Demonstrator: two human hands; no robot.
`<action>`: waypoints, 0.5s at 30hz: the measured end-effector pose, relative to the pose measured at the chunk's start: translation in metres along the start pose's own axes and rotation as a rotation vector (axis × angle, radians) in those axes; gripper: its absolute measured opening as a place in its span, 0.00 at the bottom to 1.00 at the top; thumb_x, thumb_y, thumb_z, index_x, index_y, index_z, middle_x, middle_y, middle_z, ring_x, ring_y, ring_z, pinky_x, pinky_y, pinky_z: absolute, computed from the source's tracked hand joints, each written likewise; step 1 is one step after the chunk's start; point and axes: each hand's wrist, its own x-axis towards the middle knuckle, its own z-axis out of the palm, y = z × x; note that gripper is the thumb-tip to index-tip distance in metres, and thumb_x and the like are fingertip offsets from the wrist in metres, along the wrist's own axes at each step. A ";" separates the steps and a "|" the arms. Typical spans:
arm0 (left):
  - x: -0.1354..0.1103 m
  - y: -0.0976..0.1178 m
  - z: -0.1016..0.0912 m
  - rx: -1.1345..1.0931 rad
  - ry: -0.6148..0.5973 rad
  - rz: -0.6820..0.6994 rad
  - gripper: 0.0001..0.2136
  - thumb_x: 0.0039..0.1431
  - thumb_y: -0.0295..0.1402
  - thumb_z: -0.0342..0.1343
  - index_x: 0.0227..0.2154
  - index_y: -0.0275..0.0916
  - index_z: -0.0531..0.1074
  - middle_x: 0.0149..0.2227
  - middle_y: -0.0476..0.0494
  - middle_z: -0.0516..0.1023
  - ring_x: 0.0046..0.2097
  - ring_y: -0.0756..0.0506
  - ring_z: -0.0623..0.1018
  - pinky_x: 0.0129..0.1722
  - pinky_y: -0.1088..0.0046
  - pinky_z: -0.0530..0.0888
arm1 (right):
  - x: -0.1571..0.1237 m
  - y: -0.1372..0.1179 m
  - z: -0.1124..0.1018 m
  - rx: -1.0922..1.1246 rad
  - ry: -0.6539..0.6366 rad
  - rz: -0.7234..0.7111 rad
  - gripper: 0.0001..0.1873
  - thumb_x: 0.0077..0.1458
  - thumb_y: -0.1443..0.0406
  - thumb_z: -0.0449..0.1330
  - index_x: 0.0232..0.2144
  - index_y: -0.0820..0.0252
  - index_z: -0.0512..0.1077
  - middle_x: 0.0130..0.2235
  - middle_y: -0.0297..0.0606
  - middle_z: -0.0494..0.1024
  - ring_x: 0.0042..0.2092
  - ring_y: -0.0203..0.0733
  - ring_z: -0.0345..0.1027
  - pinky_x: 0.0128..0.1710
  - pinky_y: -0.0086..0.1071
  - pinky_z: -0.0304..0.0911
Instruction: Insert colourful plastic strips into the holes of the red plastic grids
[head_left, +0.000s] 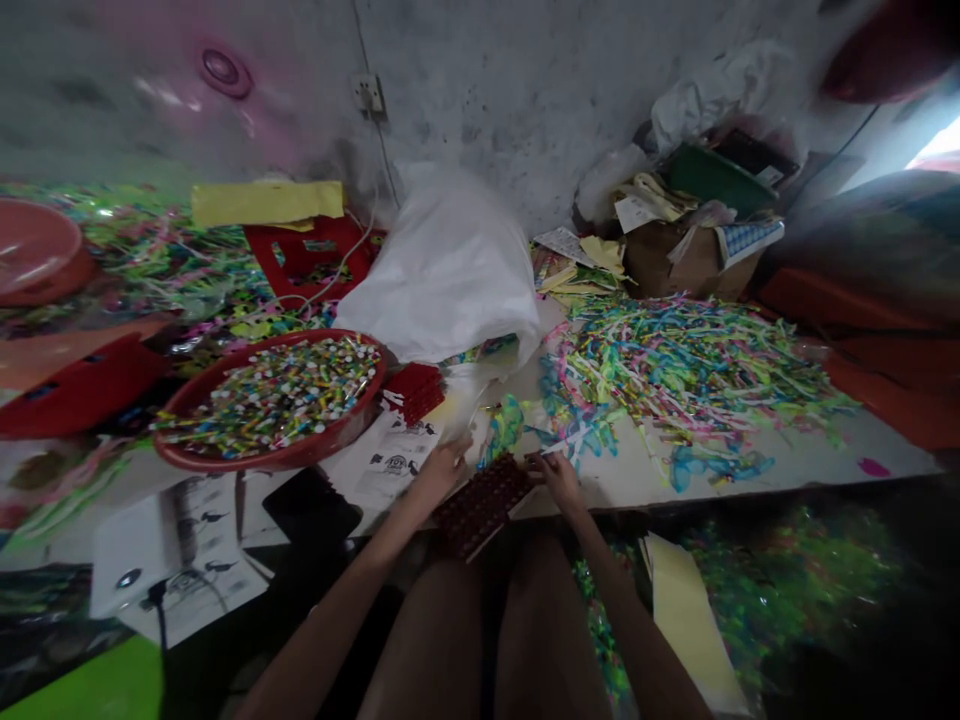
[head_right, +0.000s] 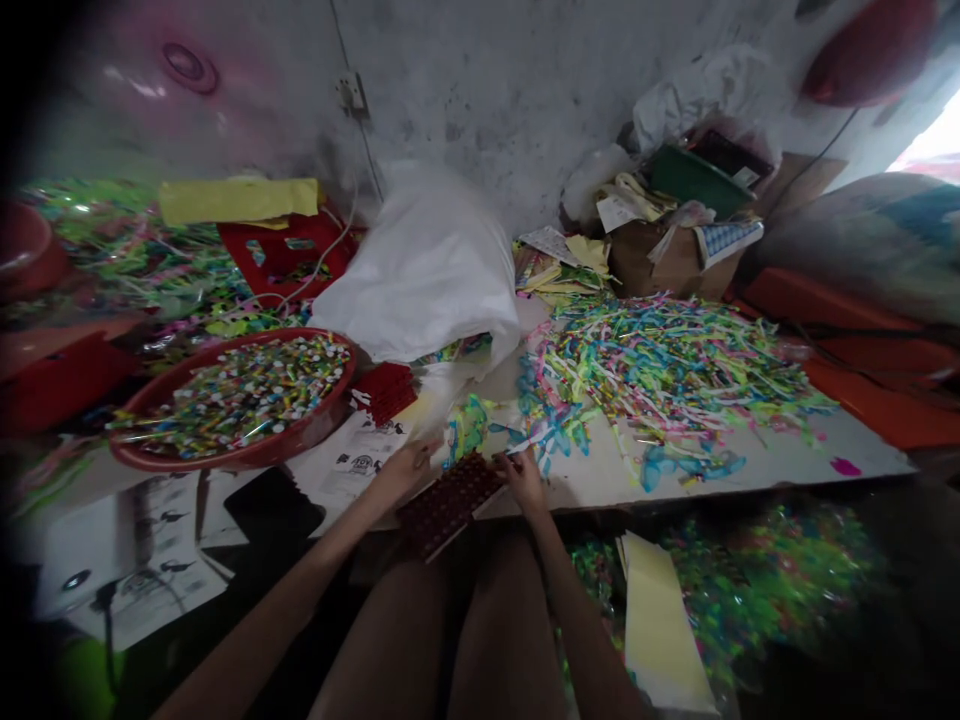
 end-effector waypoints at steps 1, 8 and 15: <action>0.009 -0.003 -0.004 -0.011 0.008 0.014 0.18 0.53 0.24 0.47 0.47 0.36 0.71 0.49 0.39 0.75 0.51 0.43 0.73 0.53 0.66 0.67 | 0.004 0.004 0.002 -0.013 -0.022 0.006 0.23 0.46 0.45 0.56 0.28 0.58 0.69 0.29 0.37 0.77 0.33 0.43 0.72 0.30 0.35 0.68; 0.066 -0.004 0.006 0.128 0.002 0.132 0.17 0.56 0.24 0.46 0.48 0.36 0.69 0.50 0.39 0.73 0.51 0.43 0.72 0.54 0.67 0.65 | 0.007 0.011 0.003 -0.186 -0.076 -0.008 0.17 0.51 0.52 0.55 0.33 0.59 0.72 0.34 0.40 0.79 0.35 0.45 0.73 0.34 0.36 0.68; 0.105 -0.001 0.038 0.257 -0.048 0.034 0.18 0.57 0.23 0.46 0.51 0.36 0.64 0.51 0.35 0.69 0.50 0.42 0.71 0.49 0.68 0.67 | 0.007 0.009 0.007 -0.507 -0.138 -0.098 0.12 0.54 0.61 0.55 0.39 0.59 0.72 0.33 0.41 0.80 0.36 0.45 0.73 0.34 0.33 0.65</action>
